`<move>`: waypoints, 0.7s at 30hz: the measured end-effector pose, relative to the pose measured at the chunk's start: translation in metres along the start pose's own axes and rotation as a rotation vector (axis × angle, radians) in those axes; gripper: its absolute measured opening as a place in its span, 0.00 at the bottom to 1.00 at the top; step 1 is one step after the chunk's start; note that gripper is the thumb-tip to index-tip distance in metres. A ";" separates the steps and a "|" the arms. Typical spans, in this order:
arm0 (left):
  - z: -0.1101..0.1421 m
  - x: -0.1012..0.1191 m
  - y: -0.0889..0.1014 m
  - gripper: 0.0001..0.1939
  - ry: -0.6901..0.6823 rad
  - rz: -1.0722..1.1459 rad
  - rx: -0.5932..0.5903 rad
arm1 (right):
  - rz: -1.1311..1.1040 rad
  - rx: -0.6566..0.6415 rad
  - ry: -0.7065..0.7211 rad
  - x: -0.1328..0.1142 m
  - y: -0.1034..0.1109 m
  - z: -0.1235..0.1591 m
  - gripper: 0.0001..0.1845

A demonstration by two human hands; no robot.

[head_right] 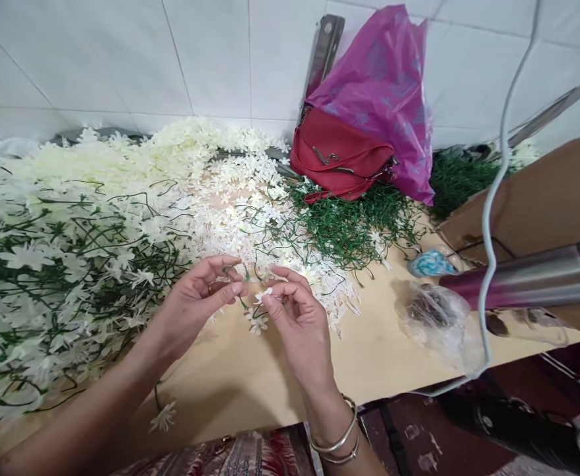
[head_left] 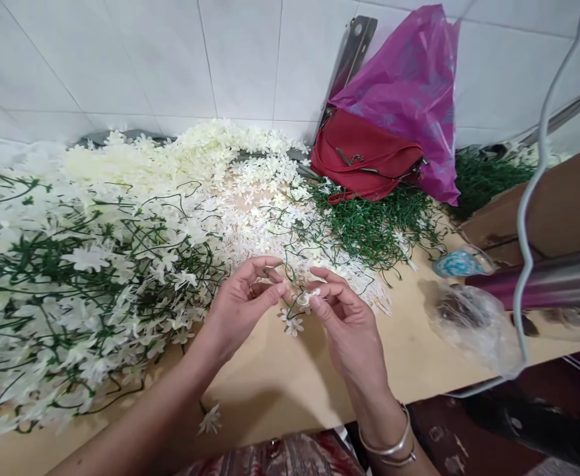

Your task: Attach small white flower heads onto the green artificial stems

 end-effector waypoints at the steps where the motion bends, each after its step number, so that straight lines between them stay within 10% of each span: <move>1: 0.004 -0.001 0.000 0.18 0.008 -0.019 -0.014 | -0.034 -0.009 -0.017 0.000 -0.002 -0.002 0.05; 11: 0.020 -0.004 0.009 0.08 -0.062 -0.128 0.162 | -0.188 -0.103 -0.145 -0.007 -0.023 0.005 0.08; 21: 0.029 -0.003 0.017 0.10 -0.293 -0.452 0.088 | -0.061 -0.122 -0.135 -0.004 -0.027 0.006 0.06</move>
Point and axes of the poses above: each hand's wrist, its own z-axis away from the middle knuckle, its own y-axis out of the back of the hand, x = y × z, the point moved 2 cm from there along -z, towards the middle knuckle, and after that the axes turned 10 degrees about y, right-handed, at the moved point
